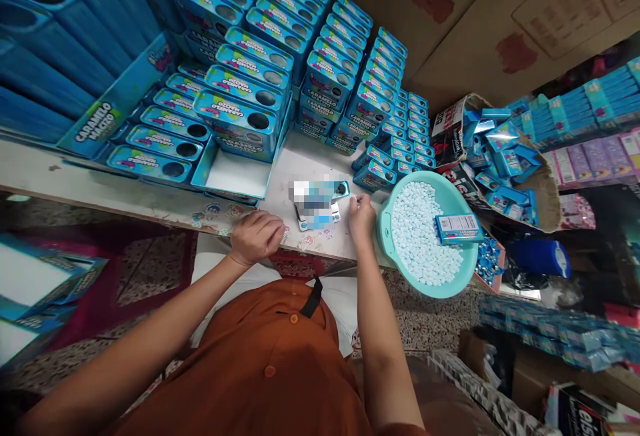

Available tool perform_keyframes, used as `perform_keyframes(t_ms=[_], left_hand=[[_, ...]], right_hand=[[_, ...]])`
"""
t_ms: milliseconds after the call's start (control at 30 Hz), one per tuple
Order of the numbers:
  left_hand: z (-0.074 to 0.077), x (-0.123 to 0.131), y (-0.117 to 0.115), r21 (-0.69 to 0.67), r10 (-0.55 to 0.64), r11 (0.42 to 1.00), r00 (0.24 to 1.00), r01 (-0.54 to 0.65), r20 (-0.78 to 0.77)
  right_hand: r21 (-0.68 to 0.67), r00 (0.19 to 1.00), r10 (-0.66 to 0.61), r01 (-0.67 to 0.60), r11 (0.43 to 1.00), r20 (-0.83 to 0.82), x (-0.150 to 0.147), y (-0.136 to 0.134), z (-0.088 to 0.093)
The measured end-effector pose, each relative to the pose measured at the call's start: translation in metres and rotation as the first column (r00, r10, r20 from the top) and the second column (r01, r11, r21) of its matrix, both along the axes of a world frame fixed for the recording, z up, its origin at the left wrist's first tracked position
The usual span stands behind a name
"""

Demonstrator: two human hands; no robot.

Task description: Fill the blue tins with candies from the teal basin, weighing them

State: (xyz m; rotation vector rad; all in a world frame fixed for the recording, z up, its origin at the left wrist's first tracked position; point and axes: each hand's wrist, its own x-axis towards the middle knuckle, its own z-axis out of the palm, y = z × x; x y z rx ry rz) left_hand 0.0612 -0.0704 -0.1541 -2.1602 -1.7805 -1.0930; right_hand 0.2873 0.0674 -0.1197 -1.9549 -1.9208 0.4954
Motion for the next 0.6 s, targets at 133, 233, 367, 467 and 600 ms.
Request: perform_keyframes(t_ms=[133, 233, 367, 467, 600], left_hand=[[-0.001, 0.0, 0.0, -0.02, 0.008, 1.0, 1.0, -0.008, 0.006], [-0.001, 0.001, 0.0, -0.017, 0.008, 1.0, 1.0, -0.008, 0.005], [0.001, 0.001, 0.0, 0.012, 0.006, 1.0, 1.0, -0.006, 0.0], [0.001, 0.001, 0.0, 0.007, 0.01, 1.0, 1.0, -0.01, -0.001], [0.002, 0.001, 0.0, -0.034, 0.009, 0.999, 1.0, -0.009, 0.003]], right_hand=[[0.009, 0.995, 0.047, -0.047, 0.999, -0.089, -0.005, -0.014, 0.015], [0.082, 0.961, 0.14, -0.124, 0.989, -0.24, -0.008, -0.034, 0.044], [0.285, 0.963, 0.162, -0.097, 0.954, -0.216, 0.007, -0.047, 0.089], [0.357, 0.989, -0.003, 0.056, 0.932, -0.148, 0.041, -0.038, 0.106], [0.325, 0.988, -0.152, 0.146, 0.934, -0.006, 0.093, -0.021, 0.107]])
